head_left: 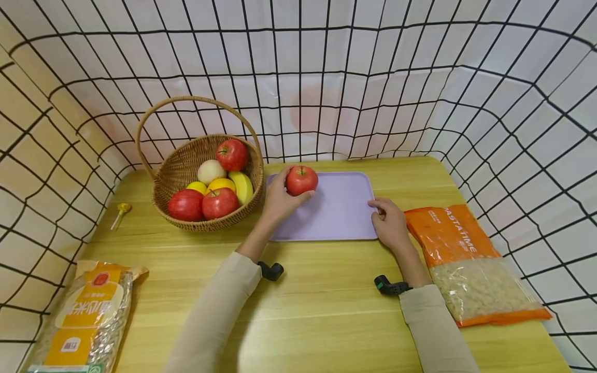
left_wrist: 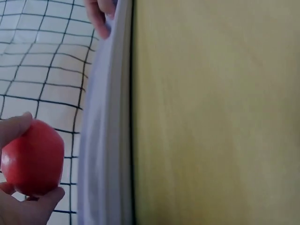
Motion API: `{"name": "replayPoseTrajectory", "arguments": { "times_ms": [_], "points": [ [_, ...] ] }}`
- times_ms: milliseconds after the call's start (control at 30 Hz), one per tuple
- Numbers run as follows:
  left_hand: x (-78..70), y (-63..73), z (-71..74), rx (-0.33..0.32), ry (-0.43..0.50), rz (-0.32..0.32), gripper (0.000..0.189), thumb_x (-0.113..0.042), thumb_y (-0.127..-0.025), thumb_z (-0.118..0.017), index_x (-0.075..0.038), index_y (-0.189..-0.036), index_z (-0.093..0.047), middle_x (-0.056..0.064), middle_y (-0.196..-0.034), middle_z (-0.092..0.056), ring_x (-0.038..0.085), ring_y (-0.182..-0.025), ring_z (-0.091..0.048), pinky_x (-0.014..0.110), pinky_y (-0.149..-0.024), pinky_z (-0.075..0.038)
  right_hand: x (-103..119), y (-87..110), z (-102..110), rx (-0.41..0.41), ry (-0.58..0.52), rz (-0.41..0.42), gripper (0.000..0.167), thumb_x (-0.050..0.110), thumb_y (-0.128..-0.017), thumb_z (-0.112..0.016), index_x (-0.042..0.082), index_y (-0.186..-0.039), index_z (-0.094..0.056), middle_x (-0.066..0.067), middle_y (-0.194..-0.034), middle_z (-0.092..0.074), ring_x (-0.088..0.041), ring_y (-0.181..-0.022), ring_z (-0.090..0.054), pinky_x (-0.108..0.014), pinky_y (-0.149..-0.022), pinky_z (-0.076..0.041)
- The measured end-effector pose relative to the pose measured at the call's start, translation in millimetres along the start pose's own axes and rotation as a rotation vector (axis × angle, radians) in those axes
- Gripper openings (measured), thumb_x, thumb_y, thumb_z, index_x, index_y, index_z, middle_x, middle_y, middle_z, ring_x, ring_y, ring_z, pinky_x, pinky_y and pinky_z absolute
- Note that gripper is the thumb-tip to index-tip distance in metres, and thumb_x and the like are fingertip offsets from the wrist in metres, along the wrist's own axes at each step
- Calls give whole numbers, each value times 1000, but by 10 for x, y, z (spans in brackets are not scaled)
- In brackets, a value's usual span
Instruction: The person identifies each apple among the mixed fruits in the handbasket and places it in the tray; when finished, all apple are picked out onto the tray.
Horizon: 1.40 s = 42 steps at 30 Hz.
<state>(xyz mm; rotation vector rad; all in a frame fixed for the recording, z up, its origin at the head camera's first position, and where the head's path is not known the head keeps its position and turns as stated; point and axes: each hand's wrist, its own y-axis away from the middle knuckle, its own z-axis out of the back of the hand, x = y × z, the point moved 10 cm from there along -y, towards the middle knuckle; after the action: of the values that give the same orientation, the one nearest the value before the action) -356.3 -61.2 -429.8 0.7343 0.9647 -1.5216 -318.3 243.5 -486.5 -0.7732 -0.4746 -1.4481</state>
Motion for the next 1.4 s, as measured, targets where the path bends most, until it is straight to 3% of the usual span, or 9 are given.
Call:
{"name": "replayPoseTrajectory", "arguments": {
  "times_ms": [167, 333, 533, 767, 967, 1133, 1400],
  "points": [
    [164, -52, 0, -13, 63, 49, 90, -30, -82, -89, -13, -156, -42, 12, -147, -54, 29, -134, -55, 48, -113, -46, 8, 5, -18, 7, -2, 3, 33, 3, -98, -56, -1, -127, -70, -20, -140, -60, -31, -103, -54, -35, -85, -41],
    [318, -107, -40, 1, 103, 111, 93, -33, -81, -89, -17, -158, -39, 13, -151, -51, 29, -137, -53, 48, -115, -44, 16, 4, -23, 3, -3, 4, 33, 4, -98, -56, -1, -126, -70, -20, -139, -61, -31, -104, -54, -37, -86, -41],
    [391, -196, -107, 9, 156, 116, 93, -32, -81, -90, -16, -158, -40, 14, -152, -49, 30, -139, -51, 48, -116, -44, 23, -3, -7, -8, -2, 21, 33, 3, -97, -55, -2, -126, -70, -21, -139, -60, -31, -102, -54, -34, -83, -40],
    [441, -196, -96, 20, 50, 119, 99, -37, -80, -90, -18, -161, -37, 13, -156, -47, 31, -143, -48, 49, -117, -41, 69, -11, -37, -10, -10, 33, 31, 3, -97, -56, -1, -124, -72, -21, -138, -61, -31, -101, -54, -35, -83, -41],
    [344, -89, -29, 58, -83, 84, 117, -44, -75, -92, -17, -165, -22, 12, -163, -40, 34, -150, -39, 53, -122, -35, 75, -14, -71, -1, -10, 36, 32, 4, -97, -56, 0, -125, -71, -20, -139, -61, -30, -103, -55, -35, -84, -42],
    [151, 31, 47, 84, -152, 19, 119, -50, -72, -92, -17, -165, -24, 10, -164, -39, 33, -152, -37, 54, -123, -32, 57, -4, -41, -1, -9, 10, 33, 4, -97, -56, 1, -126, -71, -19, -140, -61, -29, -102, -54, -35, -84, -42],
    [-253, 264, 266, 141, -34, -36, 107, -59, -78, -84, -17, -162, -33, 10, -162, -42, 33, -142, -50, 45, -116, -45, 47, 7, 11, -10, -4, 16, 34, 3, -97, -55, -1, -127, -71, -20, -140, -60, -31, -102, -54, -34, -82, -40]
  ]
}}
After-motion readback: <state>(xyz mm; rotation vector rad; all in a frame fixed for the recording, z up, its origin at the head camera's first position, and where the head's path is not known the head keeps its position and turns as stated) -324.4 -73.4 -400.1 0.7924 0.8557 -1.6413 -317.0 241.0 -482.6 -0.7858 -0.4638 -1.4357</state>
